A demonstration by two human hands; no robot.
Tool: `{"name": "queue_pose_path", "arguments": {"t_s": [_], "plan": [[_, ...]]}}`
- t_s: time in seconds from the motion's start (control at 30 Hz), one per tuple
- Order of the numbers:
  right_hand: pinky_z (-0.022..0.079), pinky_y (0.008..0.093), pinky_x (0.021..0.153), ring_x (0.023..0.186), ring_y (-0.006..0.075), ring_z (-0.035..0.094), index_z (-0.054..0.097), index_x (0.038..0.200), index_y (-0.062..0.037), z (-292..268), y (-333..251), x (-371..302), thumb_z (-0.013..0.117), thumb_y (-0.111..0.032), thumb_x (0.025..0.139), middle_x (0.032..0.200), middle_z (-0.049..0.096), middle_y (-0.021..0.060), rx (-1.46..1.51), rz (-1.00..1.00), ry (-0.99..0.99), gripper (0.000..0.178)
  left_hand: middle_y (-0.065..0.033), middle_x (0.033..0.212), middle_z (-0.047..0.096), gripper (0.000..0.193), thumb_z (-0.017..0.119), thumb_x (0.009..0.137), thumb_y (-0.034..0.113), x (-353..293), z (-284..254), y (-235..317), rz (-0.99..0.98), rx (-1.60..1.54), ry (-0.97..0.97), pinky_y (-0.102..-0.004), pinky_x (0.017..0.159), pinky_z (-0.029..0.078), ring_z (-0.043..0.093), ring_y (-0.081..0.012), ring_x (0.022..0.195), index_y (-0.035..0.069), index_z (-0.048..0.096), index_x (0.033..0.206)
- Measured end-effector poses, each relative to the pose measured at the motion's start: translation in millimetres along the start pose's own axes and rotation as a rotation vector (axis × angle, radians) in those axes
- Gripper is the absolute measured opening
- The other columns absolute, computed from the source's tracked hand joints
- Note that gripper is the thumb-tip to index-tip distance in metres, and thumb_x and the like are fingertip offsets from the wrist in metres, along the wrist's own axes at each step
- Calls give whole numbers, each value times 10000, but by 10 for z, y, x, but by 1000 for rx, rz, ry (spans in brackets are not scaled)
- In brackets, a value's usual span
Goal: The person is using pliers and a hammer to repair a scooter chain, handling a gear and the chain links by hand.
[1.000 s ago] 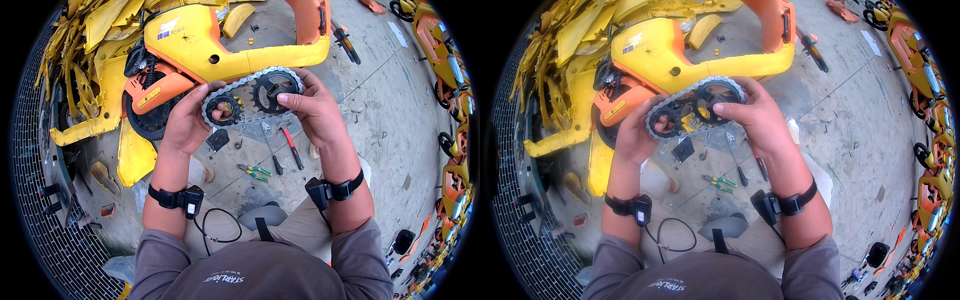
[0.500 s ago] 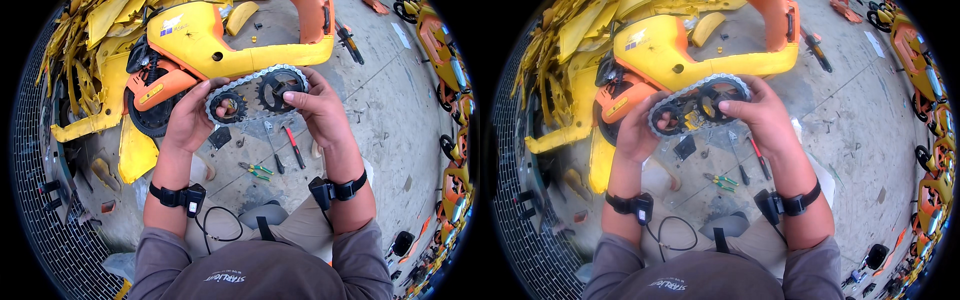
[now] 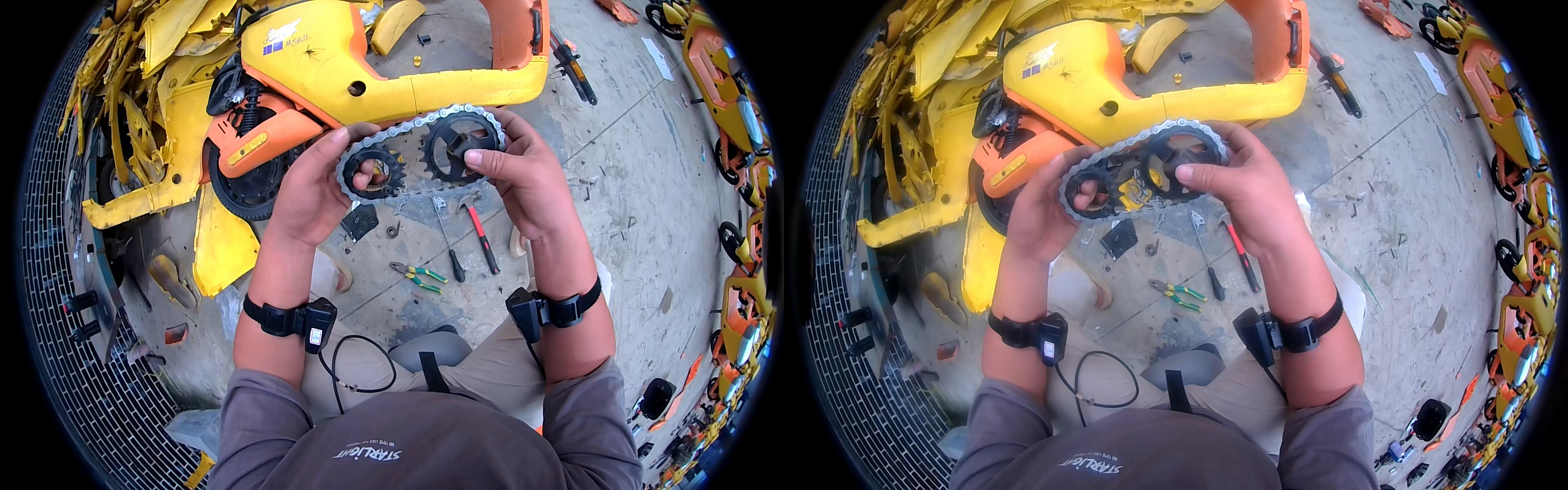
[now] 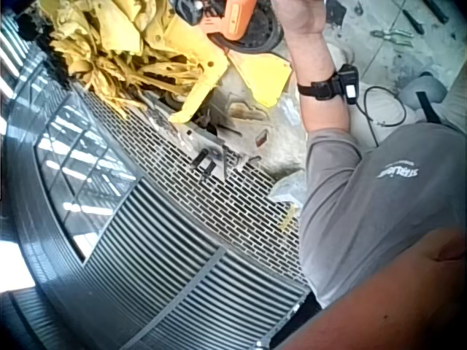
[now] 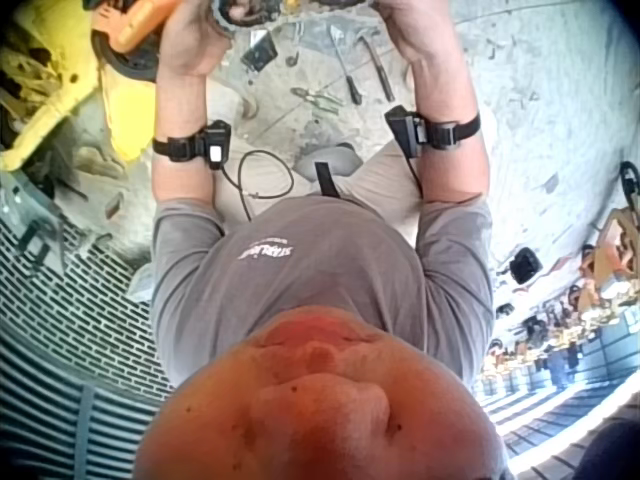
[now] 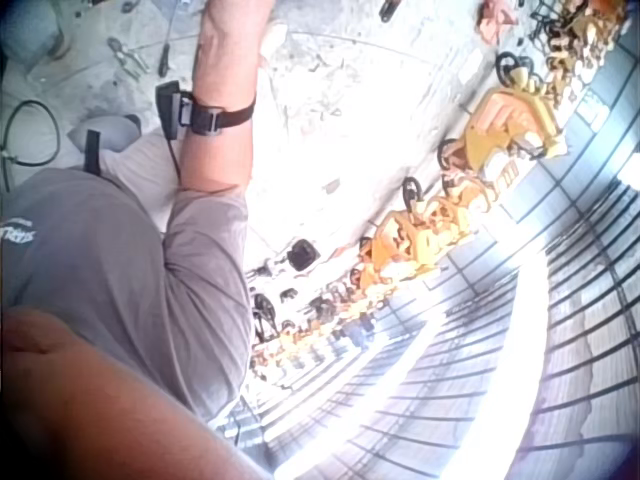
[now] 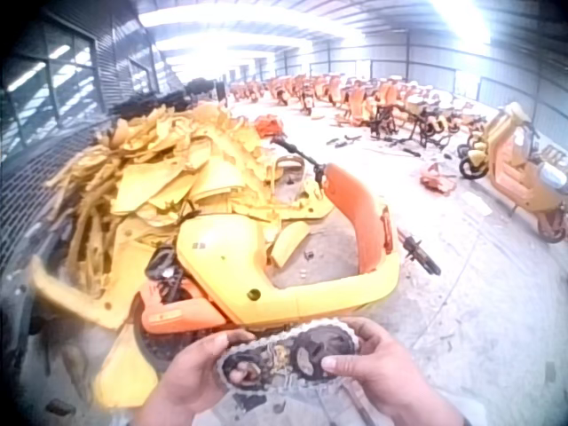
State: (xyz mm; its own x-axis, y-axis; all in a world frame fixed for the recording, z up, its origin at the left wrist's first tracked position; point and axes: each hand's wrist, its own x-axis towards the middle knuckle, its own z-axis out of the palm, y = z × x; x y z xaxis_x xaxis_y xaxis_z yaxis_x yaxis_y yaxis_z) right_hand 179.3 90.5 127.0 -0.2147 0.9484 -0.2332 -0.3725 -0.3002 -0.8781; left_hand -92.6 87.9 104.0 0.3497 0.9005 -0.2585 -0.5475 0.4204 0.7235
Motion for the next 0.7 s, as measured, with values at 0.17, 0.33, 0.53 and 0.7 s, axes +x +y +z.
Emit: {"name": "queue_pose_path", "arguments": {"t_s": [0.17, 0.33, 0.53, 0.7], "plan": [[527, 358, 1003, 1098, 199, 629, 573, 1261, 10, 35, 51, -53, 776, 102, 761, 1175, 666, 99, -45, -102, -15, 547, -15, 1036, 688, 365, 770, 914, 194, -121, 251, -4, 176, 612, 96, -255, 828, 506, 609, -72, 865, 23, 688, 1226], [509, 350, 988, 1127, 193, 601, 571, 1143, -37, -54, 33, -83, 761, 114, 760, 1162, 651, 79, -297, -284, -130, 453, 3, 863, 656, 291, 847, 800, 95, -199, 276, 28, 585, 1016, 32, -250, 690, 473, 591, -98, 761, 58, 755, 1074], [470, 344, 1001, 1122, 187, 589, 532, 1010, -69, -12, 58, -89, 726, 137, 761, 1165, 650, 85, -410, -307, -154, 377, -33, 810, 642, 294, 860, 731, 38, -272, 306, 94, 694, 1057, -18, -277, 633, 462, 594, -140, 711, 58, 764, 1008], [450, 356, 1026, 1122, 195, 587, 518, 1001, -71, -6, 99, -76, 711, 146, 767, 1155, 661, 87, -469, -333, -150, 373, -50, 833, 652, 318, 870, 714, 28, -299, 286, 115, 726, 1100, -42, -281, 658, 473, 604, -158, 742, 47, 750, 1009]]}}
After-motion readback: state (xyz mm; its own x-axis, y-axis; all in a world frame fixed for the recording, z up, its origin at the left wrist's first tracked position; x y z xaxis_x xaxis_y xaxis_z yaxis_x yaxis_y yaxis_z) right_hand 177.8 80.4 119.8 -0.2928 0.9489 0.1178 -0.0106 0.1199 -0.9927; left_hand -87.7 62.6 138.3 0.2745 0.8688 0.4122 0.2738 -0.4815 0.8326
